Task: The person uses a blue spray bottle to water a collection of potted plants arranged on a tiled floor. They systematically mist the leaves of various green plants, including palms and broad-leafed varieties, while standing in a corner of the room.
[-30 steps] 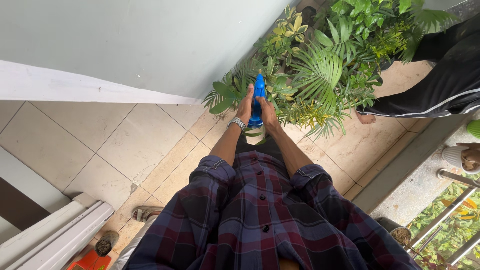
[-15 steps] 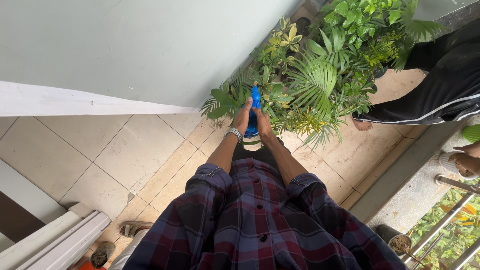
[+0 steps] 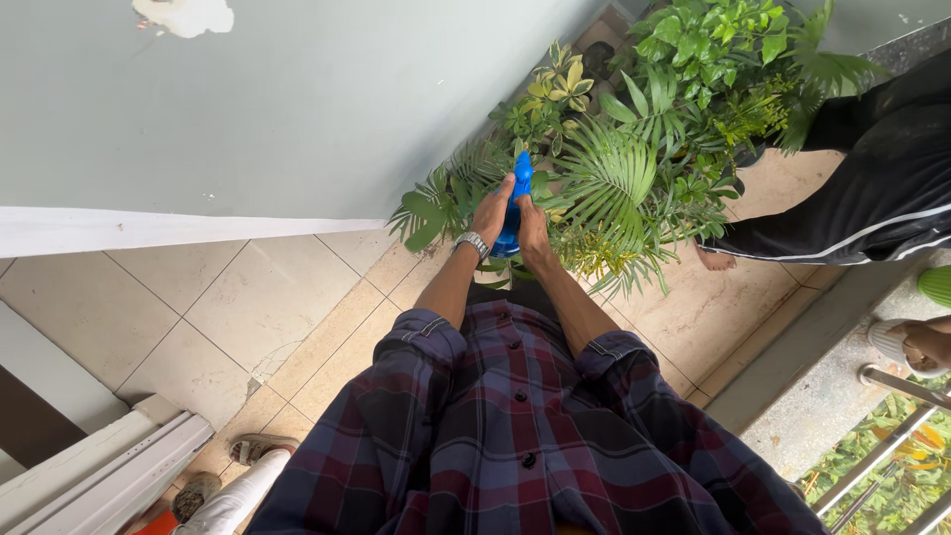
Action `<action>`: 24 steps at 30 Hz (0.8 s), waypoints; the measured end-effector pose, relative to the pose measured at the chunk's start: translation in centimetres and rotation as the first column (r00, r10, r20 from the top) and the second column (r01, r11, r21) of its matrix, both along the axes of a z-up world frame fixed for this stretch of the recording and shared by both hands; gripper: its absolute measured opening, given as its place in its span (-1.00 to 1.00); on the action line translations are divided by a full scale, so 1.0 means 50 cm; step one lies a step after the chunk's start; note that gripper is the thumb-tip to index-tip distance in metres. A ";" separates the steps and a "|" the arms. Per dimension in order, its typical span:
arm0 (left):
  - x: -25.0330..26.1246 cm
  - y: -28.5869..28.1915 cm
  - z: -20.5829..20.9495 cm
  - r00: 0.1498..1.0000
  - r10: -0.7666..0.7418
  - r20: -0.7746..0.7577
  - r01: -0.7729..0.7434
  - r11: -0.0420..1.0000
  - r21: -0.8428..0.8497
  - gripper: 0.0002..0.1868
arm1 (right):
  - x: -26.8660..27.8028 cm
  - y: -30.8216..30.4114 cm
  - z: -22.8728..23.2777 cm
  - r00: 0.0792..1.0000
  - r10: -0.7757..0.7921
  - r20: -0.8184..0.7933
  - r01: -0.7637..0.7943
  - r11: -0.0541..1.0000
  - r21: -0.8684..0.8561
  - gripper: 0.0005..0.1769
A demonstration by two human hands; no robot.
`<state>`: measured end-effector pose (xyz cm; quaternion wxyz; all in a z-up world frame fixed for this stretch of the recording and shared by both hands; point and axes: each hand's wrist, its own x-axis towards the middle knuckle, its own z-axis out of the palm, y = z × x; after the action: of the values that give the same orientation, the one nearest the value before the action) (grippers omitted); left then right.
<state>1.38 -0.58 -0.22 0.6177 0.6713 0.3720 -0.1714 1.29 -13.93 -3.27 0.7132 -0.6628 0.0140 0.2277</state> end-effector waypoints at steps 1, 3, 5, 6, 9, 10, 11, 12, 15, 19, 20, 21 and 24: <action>0.022 -0.006 0.001 0.999 -0.038 -0.008 0.039 0.998 0.039 0.13 | 0.013 -0.005 0.007 1.000 -0.012 -0.010 0.012 1.000 0.021 -0.49; 0.060 -0.011 0.008 0.993 -0.111 -0.031 0.114 0.986 0.119 0.14 | 0.037 -0.009 0.019 0.999 -0.034 -0.034 0.036 0.997 0.066 -0.51; 0.088 -0.011 0.015 0.991 -0.135 -0.009 0.135 0.988 0.068 0.15 | 0.072 -0.010 0.029 0.996 -0.034 -0.086 0.043 0.994 0.096 -0.53; 0.093 -0.016 0.016 0.989 -0.148 -0.001 0.148 0.988 0.039 0.16 | 0.080 -0.017 0.036 0.993 -0.035 -0.116 0.048 0.993 0.106 -0.55; 0.118 -0.025 0.010 0.994 -0.108 -0.020 0.109 0.992 0.062 0.16 | 0.103 -0.021 0.064 0.965 -0.082 -0.248 0.104 0.992 0.074 -0.49; 0.121 -0.031 0.008 0.995 -0.104 -0.006 0.104 0.993 0.052 0.17 | 0.105 -0.029 0.076 0.972 -0.074 -0.222 0.096 0.991 0.088 -0.49; 0.123 -0.037 0.006 0.995 -0.098 0.009 0.098 0.994 0.043 0.19 | 0.105 -0.037 0.085 0.979 -0.065 -0.195 0.086 0.991 0.104 -0.49; 0.128 -0.043 0.005 0.995 -0.092 0.023 0.092 0.995 0.034 0.20 | 0.108 -0.042 0.092 0.984 -0.055 -0.169 0.076 0.990 0.118 -0.48; 0.145 -0.049 0.010 0.981 -0.193 -0.011 0.193 0.977 0.085 0.24 | 0.127 -0.041 0.103 0.960 -0.104 -0.262 0.126 0.989 0.072 -0.50; 0.154 -0.053 0.010 0.985 -0.173 -0.029 0.174 0.983 0.054 0.25 | 0.143 -0.044 0.105 0.944 -0.074 -0.322 0.108 0.990 0.089 -0.57; 0.153 -0.054 0.010 0.985 -0.171 -0.020 0.172 0.984 0.055 0.26 | 0.145 -0.044 0.104 0.943 -0.071 -0.325 0.103 0.991 0.084 -0.58; 0.151 -0.058 0.009 0.986 -0.169 -0.013 0.169 0.984 0.053 0.26 | 0.144 -0.048 0.103 0.941 -0.068 -0.330 0.098 0.992 0.076 -0.56; 0.154 -0.063 0.005 0.989 -0.140 -0.039 0.142 0.989 0.047 0.26 | 0.145 -0.057 0.102 0.963 -0.037 -0.267 0.059 0.996 0.072 -0.55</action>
<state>9.07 -3.72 0.03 0.5805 0.7081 0.3385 -0.2172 8.56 -16.80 1.83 0.7358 -0.5972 0.1163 0.2973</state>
